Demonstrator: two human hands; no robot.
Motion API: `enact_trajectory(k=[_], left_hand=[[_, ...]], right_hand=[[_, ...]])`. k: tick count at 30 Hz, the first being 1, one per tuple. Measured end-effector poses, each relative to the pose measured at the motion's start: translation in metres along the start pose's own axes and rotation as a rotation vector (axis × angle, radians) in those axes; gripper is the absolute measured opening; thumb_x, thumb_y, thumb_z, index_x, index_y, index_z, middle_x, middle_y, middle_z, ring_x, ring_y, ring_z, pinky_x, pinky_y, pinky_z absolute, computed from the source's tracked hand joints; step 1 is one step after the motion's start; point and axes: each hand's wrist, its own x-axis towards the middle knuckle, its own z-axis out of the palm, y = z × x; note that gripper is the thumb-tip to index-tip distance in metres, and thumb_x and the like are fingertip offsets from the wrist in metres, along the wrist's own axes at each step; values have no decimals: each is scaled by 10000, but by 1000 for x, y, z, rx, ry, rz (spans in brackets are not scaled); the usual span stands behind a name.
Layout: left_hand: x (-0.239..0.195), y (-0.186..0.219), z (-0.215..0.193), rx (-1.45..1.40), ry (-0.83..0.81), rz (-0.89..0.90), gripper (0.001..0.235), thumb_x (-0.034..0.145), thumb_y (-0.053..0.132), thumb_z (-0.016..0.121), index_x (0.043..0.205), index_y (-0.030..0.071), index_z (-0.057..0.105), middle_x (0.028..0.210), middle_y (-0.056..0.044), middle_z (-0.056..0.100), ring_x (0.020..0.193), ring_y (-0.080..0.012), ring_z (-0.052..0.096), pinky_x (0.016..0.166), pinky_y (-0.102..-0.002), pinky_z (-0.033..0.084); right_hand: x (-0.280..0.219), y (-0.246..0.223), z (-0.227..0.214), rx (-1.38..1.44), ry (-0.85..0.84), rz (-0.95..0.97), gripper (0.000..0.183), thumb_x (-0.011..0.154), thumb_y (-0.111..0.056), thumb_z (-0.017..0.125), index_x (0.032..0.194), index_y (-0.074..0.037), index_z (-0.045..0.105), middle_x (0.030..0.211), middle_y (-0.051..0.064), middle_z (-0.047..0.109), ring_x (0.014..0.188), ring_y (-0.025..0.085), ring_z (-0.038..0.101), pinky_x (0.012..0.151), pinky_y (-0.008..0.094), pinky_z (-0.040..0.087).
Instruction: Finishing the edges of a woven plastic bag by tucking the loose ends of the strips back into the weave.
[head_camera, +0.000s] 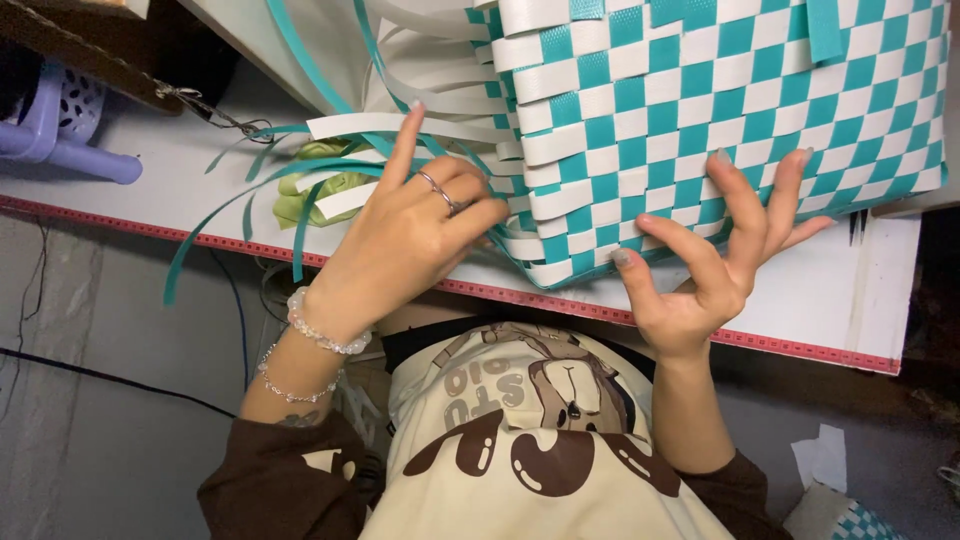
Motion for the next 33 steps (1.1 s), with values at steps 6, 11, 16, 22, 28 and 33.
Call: enact_trajectory(k=[6,11,16,22,28,33], left_hand=[[13,7,-4,54,177,223,172,981,-12,500,871,80,594,839,-44,586,734,-203,496,944,-417,509],[26,32,-7,47,257,263,173,980,43,514,846,90,613,818,-27,604,682,-180,514,842,-338,558],[37,55,0,-41,298,301,192,960,8,496,825,61,622,784,-47,599,659,-182,523,741,-313,562],[52,78,13,-91,319,304,265,963,-3,405,805,67,605,724,-30,503,619,-174,454,658,-295,520],[61,88,30,-148,316,300,145,957,22,533,841,72,603,760,-43,550,603,-172,471,653,-293,529],[62,88,36,-143,319,333,174,962,45,497,843,55,624,773,-49,564,605,-171,494,599,-273,496]], right_hand=[[9,-1,-1,-17,-23,-56,400,914,-487,521,1021,-152,710,1350,143,553,1421,422,178,1045,755,-170],[11,-11,-26,14,-137,-117,644,847,-676,471,1142,-139,669,1334,196,551,1387,457,338,1106,746,-88],[-3,-14,-44,-25,-186,-117,760,750,-738,572,1182,-116,638,1364,240,507,1345,450,429,1148,744,3],[-11,-14,-60,-34,-182,-107,654,791,-623,680,1242,-165,558,1279,164,599,1326,410,456,1105,827,-9],[-23,-8,-60,-23,-33,-50,411,891,-406,563,1098,-56,627,1125,202,659,1221,434,524,1164,707,131],[-25,4,-62,-36,-69,-158,456,866,-445,593,1036,-25,642,1086,181,671,1134,434,563,1102,731,204]])
